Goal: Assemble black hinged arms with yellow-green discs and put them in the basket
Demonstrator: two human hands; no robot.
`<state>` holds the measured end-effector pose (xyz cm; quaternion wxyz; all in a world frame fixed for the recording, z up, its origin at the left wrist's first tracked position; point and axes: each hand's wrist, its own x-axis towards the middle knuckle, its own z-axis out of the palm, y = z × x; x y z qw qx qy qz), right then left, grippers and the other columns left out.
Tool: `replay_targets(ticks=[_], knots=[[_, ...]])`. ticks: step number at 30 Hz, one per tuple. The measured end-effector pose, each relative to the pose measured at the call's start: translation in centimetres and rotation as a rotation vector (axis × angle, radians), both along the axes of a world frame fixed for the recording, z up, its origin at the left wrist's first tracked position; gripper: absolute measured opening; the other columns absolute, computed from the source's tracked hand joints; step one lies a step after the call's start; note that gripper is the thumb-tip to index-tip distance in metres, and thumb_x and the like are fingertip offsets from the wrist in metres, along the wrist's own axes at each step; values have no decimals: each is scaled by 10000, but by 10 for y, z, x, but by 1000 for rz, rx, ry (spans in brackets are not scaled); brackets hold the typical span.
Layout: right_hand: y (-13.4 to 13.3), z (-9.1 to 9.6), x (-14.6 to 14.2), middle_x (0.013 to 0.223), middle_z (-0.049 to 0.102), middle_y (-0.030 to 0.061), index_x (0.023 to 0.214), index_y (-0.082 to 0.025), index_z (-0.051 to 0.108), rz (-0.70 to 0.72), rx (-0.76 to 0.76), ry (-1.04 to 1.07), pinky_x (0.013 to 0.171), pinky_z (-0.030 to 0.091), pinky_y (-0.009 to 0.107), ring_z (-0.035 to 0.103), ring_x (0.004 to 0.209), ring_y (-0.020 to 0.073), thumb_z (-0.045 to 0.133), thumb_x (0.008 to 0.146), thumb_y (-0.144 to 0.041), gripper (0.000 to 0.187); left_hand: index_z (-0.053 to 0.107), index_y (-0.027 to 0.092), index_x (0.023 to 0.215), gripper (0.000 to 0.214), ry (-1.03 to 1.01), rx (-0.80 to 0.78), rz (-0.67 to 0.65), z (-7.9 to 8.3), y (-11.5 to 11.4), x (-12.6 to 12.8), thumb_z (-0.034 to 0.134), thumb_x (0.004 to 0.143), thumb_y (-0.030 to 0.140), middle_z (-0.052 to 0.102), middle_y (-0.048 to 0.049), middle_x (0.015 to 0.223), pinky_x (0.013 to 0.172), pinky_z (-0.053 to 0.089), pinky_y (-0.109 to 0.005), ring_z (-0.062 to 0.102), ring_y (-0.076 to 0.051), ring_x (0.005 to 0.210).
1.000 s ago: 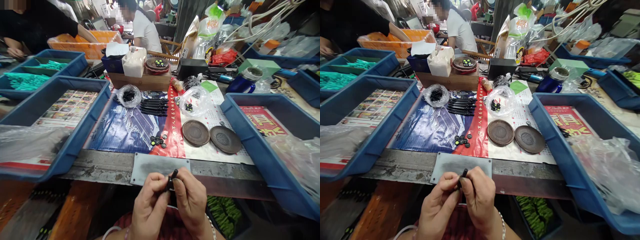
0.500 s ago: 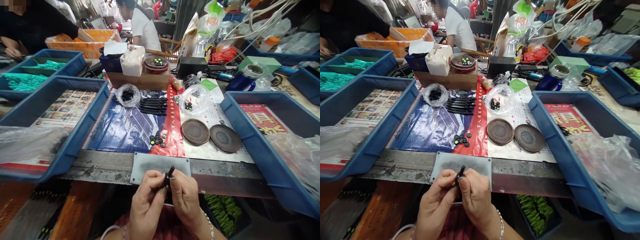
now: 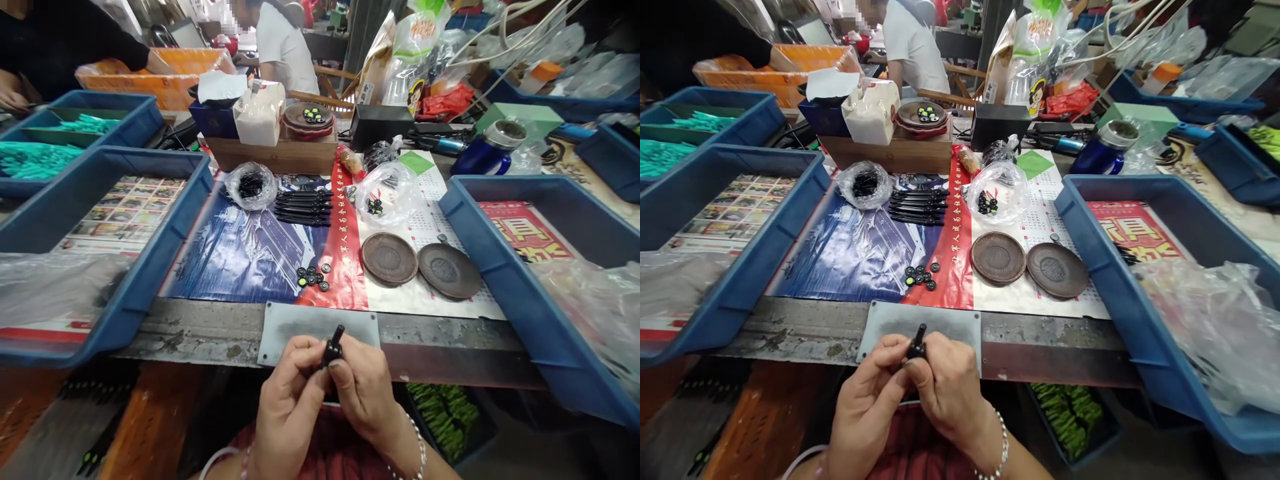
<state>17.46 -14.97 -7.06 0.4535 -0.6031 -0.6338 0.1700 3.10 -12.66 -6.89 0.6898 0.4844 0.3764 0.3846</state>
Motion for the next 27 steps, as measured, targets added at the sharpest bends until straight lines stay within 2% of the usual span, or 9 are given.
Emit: replay_targets(ticks=[3,6,8,10,13,15,20,22,27], knots=[[3,-4,12,627,528,6,770,-168,562,-44,-69,301,463,363,233,481,503,112,226,1073,-496,559,727,285,1131,238,-54,-95,-32,-3,-2,0,645,924,199,583,-56,1167,720,524,-217,614,-116,792],[3,-3,13,820,547,-9,1076,-194,537,-310,-1,542,446,378,189,437,498,72,518,995,-404,226,728,293,1122,229,-90,-127,-11,-2,-2,1,648,924,209,586,-46,1130,630,493,-196,565,-77,683],[3,-1,7,1017,527,16,1245,-243,447,-315,-5,538,494,418,185,459,582,67,730,823,-308,513,745,304,1095,214,-102,-126,4,-1,-2,0,678,908,222,604,-43,1132,715,514,-196,600,-100,776],[4,0,1,1113,483,29,1327,-278,383,-249,-43,525,508,416,186,447,616,63,781,728,-248,721,745,317,1098,225,-113,-145,-5,0,-1,0,690,900,224,618,-36,1110,728,518,-188,611,-104,797],[7,2,-1,1078,435,6,1304,-302,370,-353,100,580,496,376,184,389,582,44,717,785,-230,628,734,328,1117,245,-116,-169,-10,0,-1,-1,678,907,215,622,-26,1081,646,508,-165,596,-76,704],[7,2,-1,1105,431,18,1322,-302,365,-302,141,546,514,384,200,412,612,55,760,746,-246,701,741,332,1102,235,-109,-151,-1,-1,-1,-2,691,899,224,627,-26,1110,676,523,-160,619,-82,743],[5,-2,-3,1147,429,42,1322,-307,343,-315,39,547,523,387,219,402,615,68,737,816,-334,642,725,318,1127,247,-131,-89,25,-2,-1,-3,661,917,205,631,-24,1126,710,540,-144,641,-75,762],[4,-3,-3,1101,450,41,1307,-282,365,-230,28,488,542,404,239,429,640,93,729,827,-399,613,737,312,1107,248,-113,-83,58,-4,0,-4,688,897,188,638,-27,1146,791,548,-155,663,-100,862],[3,0,-2,774,472,-3,958,-192,514,-129,8,227,582,380,264,441,646,140,517,981,-537,345,709,328,1164,290,-125,-30,47,-7,0,-7,633,932,169,639,-15,1163,771,547,-124,655,-66,810]])
